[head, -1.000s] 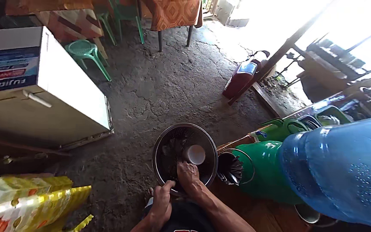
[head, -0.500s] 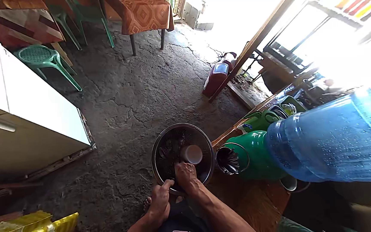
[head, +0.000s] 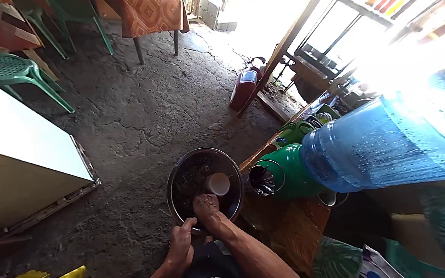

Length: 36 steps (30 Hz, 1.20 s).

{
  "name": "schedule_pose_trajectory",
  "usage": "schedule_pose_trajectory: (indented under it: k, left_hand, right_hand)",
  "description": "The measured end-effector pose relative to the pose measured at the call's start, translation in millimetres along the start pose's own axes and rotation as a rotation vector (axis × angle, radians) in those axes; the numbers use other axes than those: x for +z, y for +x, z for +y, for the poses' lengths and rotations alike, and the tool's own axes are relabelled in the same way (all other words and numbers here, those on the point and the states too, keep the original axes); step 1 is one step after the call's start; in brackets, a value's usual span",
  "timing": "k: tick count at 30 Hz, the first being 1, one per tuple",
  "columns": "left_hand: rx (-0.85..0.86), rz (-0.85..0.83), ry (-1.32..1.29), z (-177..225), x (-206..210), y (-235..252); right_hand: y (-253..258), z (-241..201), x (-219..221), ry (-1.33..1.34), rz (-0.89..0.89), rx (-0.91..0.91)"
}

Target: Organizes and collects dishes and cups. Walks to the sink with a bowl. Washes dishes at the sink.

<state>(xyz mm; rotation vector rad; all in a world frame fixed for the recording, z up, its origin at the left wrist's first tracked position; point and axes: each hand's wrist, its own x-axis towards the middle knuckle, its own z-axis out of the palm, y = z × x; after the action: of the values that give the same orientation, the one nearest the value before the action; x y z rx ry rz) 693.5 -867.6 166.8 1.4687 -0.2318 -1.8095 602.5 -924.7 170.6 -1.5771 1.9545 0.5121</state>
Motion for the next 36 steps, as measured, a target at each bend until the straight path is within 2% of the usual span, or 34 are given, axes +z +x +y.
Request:
schedule_pose_trajectory:
  k: [4,12,14,16,18,20,22,26,29,32,36]
  left_hand:
    - [-0.002,0.006,0.002,-1,2,-2]
    - [0.011,0.001,0.001,-2,18,-4]
    - [0.009,-0.006,0.009,-2,22,-4]
    - [-0.002,-0.015,-0.001,-3,25,-5]
    - [-0.016,-0.005,-0.009,-5,29,-5]
    - [-0.028,0.021,0.006,-6,29,-5]
    - [-0.029,0.055,0.033,-9,28,-3]
    - [-0.008,0.097,0.036,-15,20,5]
    - [-0.008,0.105,0.038,-14,15,10]
    - [-0.009,0.116,0.044,-12,14,13]
    - [-0.012,0.14,0.055,-11,15,17]
  right_hand:
    - [2,2,6,-0.018,0.053,-0.022]
    - [-6,26,-17,0.073,0.073,-0.062]
    - [-10,35,-29,0.146,0.032,-0.057]
    - [-12,49,-42,0.261,-0.031,-0.082]
    - [-10,70,-50,0.434,-0.091,-0.189]
    - [-17,92,-54,0.688,-0.085,-0.337]
    - [-37,113,-61,0.877,-0.093,-0.376]
    - [-90,174,-72,1.132,-0.094,-0.258]
    - [-102,242,-73,1.012,-0.026,-0.085]
    - [-84,296,-68,0.854,-0.08,0.036]
    - [-39,325,-64,0.785,-0.249,0.059]
